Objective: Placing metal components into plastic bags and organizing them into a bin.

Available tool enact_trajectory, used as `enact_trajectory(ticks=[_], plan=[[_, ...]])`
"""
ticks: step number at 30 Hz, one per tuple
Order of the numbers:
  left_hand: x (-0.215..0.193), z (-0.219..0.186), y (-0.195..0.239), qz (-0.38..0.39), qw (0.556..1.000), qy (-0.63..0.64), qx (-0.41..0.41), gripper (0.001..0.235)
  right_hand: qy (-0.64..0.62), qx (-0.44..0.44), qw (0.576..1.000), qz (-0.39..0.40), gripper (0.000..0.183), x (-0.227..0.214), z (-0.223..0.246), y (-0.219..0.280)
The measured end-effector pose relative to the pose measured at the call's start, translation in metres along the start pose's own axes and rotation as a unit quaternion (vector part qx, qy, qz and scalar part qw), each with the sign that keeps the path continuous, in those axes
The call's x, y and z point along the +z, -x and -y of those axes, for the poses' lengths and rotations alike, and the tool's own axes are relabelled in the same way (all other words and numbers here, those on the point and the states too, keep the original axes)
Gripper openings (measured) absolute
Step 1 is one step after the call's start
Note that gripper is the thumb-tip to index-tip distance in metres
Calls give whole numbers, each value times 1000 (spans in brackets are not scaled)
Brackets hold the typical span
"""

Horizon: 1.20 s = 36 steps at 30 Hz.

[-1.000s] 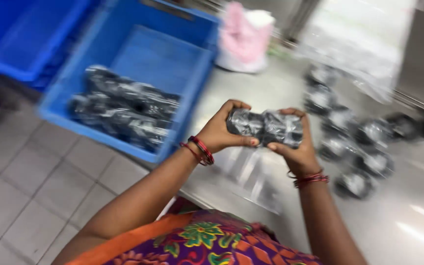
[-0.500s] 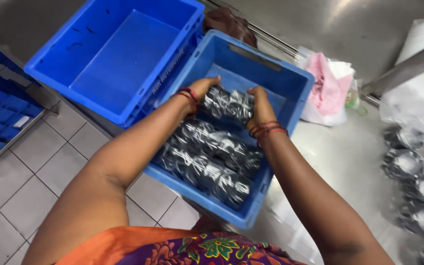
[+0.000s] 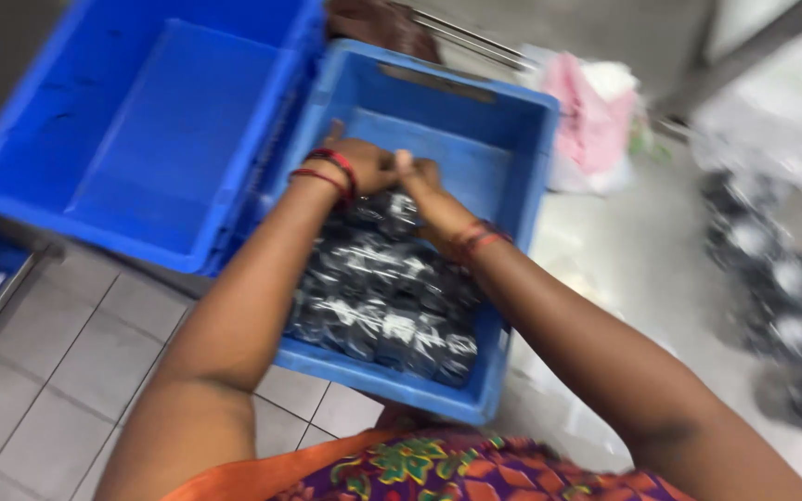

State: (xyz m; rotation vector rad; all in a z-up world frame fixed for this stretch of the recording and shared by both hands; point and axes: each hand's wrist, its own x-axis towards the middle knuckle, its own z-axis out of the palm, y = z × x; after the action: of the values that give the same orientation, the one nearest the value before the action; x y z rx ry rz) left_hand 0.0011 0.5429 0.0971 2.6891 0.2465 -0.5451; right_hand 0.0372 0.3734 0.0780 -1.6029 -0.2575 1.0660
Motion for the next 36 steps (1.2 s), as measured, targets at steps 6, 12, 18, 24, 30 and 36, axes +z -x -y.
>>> enact_trajectory(ticks=[6, 12, 18, 24, 30, 36], plan=[[-2, -17, 8, 82, 995, -59, 3, 79, 156, -214, 964, 1, 82, -73, -12, 88], [-16, -95, 11, 44, 991, -117, -56, 64, 154, -387, 857, -304, 65, -274, -70, 261], [33, -323, -30, -224, 906, -29, 357, 57, 409, 173, 693, -569, 121, -401, -177, 335], [150, -519, -69, -107, 938, -82, 319, 83, 174, -16, 773, -610, 99, -444, -199, 355], [201, -558, -74, -125, 960, -75, 240, 80, 210, -189, 769, -573, 96, -518, -188, 341], [189, -531, -35, -9, 991, -65, 118, 83, 440, -46, 786, -432, 105, -511, -164, 319]])
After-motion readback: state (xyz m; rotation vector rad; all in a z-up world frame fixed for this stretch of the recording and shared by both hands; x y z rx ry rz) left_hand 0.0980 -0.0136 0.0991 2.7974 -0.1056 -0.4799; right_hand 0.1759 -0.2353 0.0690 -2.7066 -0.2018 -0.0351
